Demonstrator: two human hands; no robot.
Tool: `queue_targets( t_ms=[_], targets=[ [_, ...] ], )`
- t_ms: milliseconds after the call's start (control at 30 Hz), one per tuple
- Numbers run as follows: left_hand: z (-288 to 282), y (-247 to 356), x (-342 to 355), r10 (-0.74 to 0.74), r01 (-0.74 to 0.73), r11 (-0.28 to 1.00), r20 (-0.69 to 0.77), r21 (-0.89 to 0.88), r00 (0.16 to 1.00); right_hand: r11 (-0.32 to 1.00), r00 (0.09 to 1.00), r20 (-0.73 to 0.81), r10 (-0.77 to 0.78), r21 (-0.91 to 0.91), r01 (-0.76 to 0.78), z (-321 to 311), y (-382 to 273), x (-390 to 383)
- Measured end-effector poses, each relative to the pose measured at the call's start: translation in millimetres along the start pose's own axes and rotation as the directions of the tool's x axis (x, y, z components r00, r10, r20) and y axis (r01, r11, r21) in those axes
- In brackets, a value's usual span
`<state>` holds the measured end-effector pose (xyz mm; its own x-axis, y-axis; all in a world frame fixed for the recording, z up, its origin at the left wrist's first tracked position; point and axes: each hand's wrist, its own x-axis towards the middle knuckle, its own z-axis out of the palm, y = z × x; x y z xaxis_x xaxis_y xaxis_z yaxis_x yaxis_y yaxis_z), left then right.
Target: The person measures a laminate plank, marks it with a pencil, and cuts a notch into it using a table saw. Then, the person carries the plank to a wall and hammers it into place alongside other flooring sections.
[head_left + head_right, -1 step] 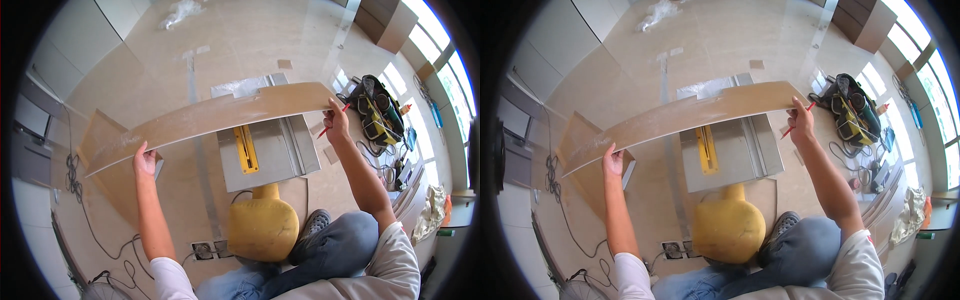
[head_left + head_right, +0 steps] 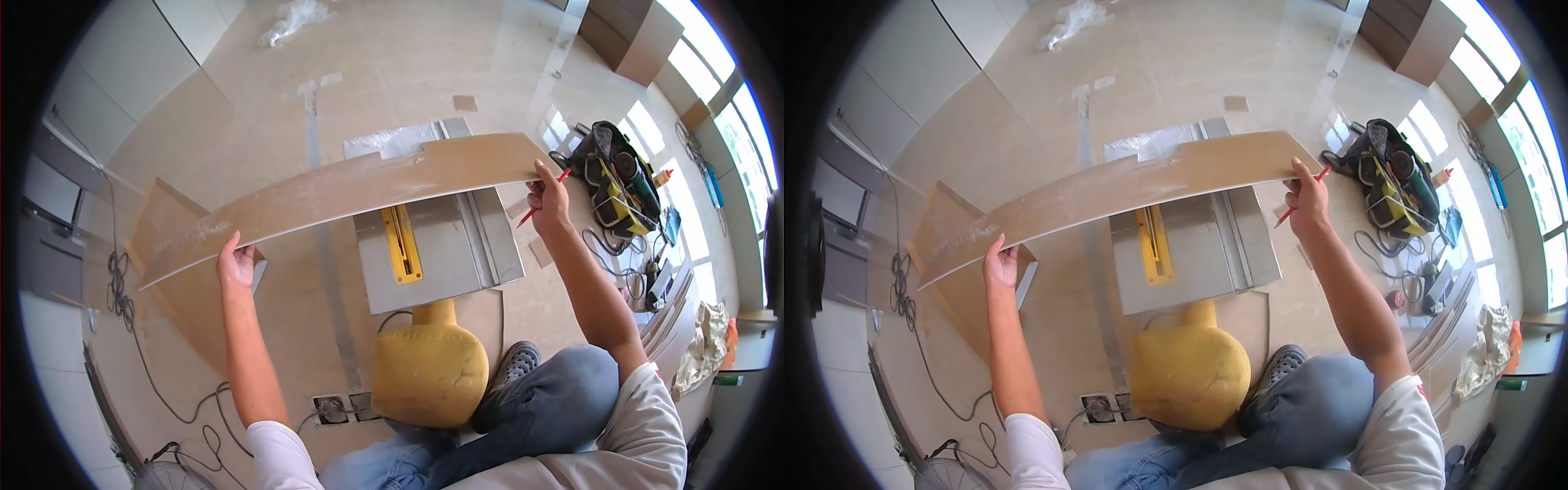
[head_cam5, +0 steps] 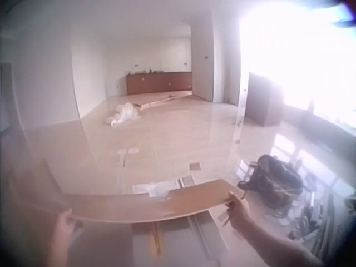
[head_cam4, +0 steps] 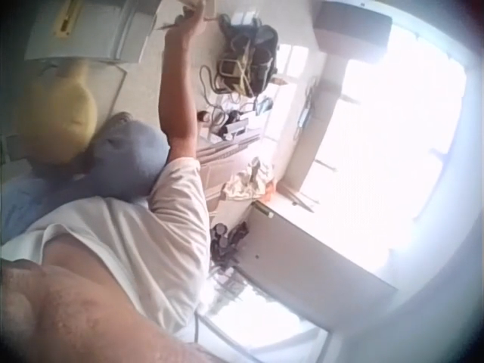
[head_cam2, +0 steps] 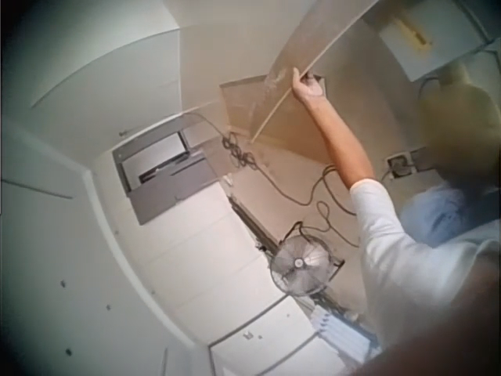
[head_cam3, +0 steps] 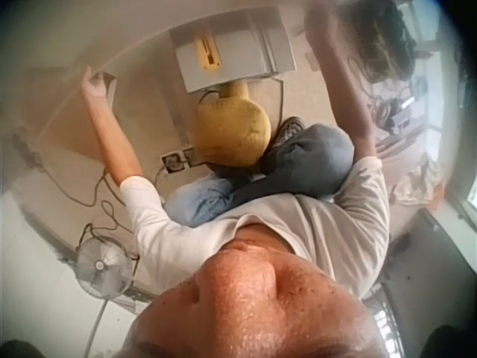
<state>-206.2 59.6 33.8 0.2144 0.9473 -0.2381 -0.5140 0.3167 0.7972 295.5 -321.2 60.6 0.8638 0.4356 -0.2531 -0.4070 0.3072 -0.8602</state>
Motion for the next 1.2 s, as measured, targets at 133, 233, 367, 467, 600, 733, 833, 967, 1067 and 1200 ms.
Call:
queue_targets(
  t_ms=[133, 233, 367, 467, 600, 733, 833, 967, 1067, 1200],
  targets=[
    [-8, -8, -4, 0.016, -0.015, 1.000, 0.009, -0.020, 1.000, 0.996, 0.998, -0.013, 0.053, -0.073, -0.054, 7, 13, -9],
    [-9, -11, -8, 0.013, -0.012, 0.999, 0.008, -0.039, 1.000, 0.983, 0.995, -0.029, 0.094, -0.156, -0.097, 9, 15, -14],
    [-11, -14, -11, 0.001, -0.001, 0.999, -0.002, -0.034, 1.000, 0.970, 0.991, -0.050, 0.127, -0.201, -0.135, 11, 12, -18],
    [-14, -12, -16, -0.021, 0.022, 1.000, 0.034, -0.013, 0.999, 0.961, 0.984, -0.072, 0.164, -0.214, -0.176, 15, 8, -22],
    [-10, -17, -23, 0.015, -0.014, 1.000, 0.058, -0.004, 0.998, 0.947, 0.976, -0.054, 0.213, -0.236, -0.219, 4, 9, -18],
    [-15, -19, -24, 0.012, -0.011, 1.000, 0.059, -0.013, 0.998, 0.943, 0.973, -0.023, 0.229, -0.241, -0.227, -2, 14, -15],
    [-20, -21, -23, 0.019, -0.019, 1.000, 0.045, -0.015, 0.999, 0.941, 0.972, -0.015, 0.234, -0.246, -0.231, -3, 14, -15],
    [-26, -22, -22, 0.014, -0.012, 0.999, 0.057, -0.030, 0.998, 0.941, 0.969, -0.007, 0.246, -0.240, -0.240, -4, 16, -15],
    [-26, -23, -23, 0.015, -0.014, 0.999, 0.036, -0.038, 0.999, 0.943, 0.972, 0.012, 0.235, -0.243, -0.225, -5, 18, -15],
    [-22, -25, -25, 0.020, -0.018, 0.999, 0.050, -0.049, 0.999, 0.945, 0.971, 0.045, 0.235, -0.245, -0.217, -7, 17, -15]
  ],
)
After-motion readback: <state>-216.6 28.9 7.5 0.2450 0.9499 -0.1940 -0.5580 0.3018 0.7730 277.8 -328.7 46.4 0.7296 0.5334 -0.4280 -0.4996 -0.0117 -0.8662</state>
